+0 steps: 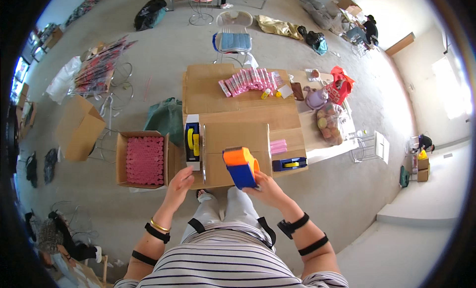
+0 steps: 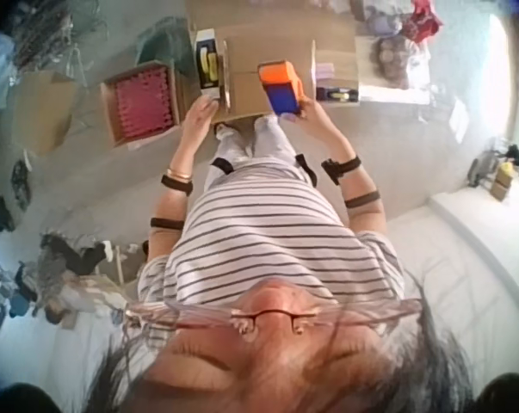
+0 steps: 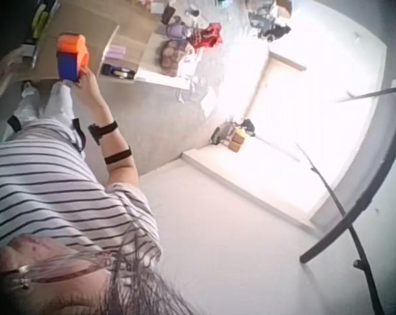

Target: The recorder assembles a cardboard box and packs it with pink plastic cylindrical components, then seals it with tape.

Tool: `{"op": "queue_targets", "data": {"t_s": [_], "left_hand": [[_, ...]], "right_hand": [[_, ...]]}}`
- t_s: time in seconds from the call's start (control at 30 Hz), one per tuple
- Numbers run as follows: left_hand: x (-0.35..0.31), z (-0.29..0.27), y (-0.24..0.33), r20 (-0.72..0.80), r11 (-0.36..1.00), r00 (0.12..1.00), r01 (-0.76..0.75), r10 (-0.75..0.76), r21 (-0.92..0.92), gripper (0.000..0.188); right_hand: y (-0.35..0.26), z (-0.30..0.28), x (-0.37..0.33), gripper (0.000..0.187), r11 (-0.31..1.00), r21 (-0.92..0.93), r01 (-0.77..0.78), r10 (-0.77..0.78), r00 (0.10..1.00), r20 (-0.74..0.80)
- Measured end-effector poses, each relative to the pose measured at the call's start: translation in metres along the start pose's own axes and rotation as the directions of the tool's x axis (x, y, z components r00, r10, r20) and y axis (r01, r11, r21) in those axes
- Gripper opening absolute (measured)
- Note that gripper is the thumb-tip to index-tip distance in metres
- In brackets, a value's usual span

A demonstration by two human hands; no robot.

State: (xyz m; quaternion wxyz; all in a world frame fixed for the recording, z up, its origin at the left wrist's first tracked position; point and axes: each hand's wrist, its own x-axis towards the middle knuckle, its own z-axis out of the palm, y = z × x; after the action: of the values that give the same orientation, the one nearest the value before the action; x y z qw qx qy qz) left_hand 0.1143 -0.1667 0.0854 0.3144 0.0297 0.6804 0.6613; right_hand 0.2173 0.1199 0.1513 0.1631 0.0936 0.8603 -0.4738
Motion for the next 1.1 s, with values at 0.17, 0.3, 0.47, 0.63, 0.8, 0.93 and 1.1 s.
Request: {"op": "queue_targets", "data": {"t_s": [0.17,0.3,0.47,0.63,0.8,0.93,1.1], "left_hand": [[0.021,0.040,0.071,0.144,0.973,0.971,-0.165,0.189,-0.164,0.044],[0.028,0.073,0.084,0.236,0.948,0.931,-0.306,0.278,0.091,0.029],[0.022,0.125,0.035,0.006,0.994,0.996,-0.090,0.090,0.070,0.016],[0.021,0.174,-0.013,-0.274,0.979,0.961,-0.024,-0.033,-0.204,0.013],[0.035,0.150,-0.028,-0.544,0.935,0.814,-0.007,-0.201,-0.356,0.012],[0.037,0.089,-0.027,-0.563,0.961,0.811,-0.002,-0.160,-0.276,0.013],[0.058,0.071,-0.021,-0.554,0.964,0.806,0.073,-0.208,-0.257,0.012]], "right_hand": [[-0.014,-0.030,-0.014,0.041,0.967,-0.014,0.255,-0.247,0.947,0.205],[0.008,-0.064,-0.008,0.043,0.943,-0.006,0.332,-0.306,0.876,0.374],[0.030,-0.113,0.001,0.051,0.924,-0.128,0.360,-0.232,0.795,0.560],[0.049,-0.137,0.024,0.057,0.979,-0.108,0.173,-0.076,0.803,0.591],[0.059,-0.135,0.059,0.054,0.982,-0.114,0.150,-0.058,0.818,0.573],[0.060,-0.137,0.082,0.053,0.994,-0.093,0.051,0.012,0.819,0.573],[0.064,-0.124,0.112,0.052,0.993,-0.118,-0.002,0.071,0.809,0.583]]}}
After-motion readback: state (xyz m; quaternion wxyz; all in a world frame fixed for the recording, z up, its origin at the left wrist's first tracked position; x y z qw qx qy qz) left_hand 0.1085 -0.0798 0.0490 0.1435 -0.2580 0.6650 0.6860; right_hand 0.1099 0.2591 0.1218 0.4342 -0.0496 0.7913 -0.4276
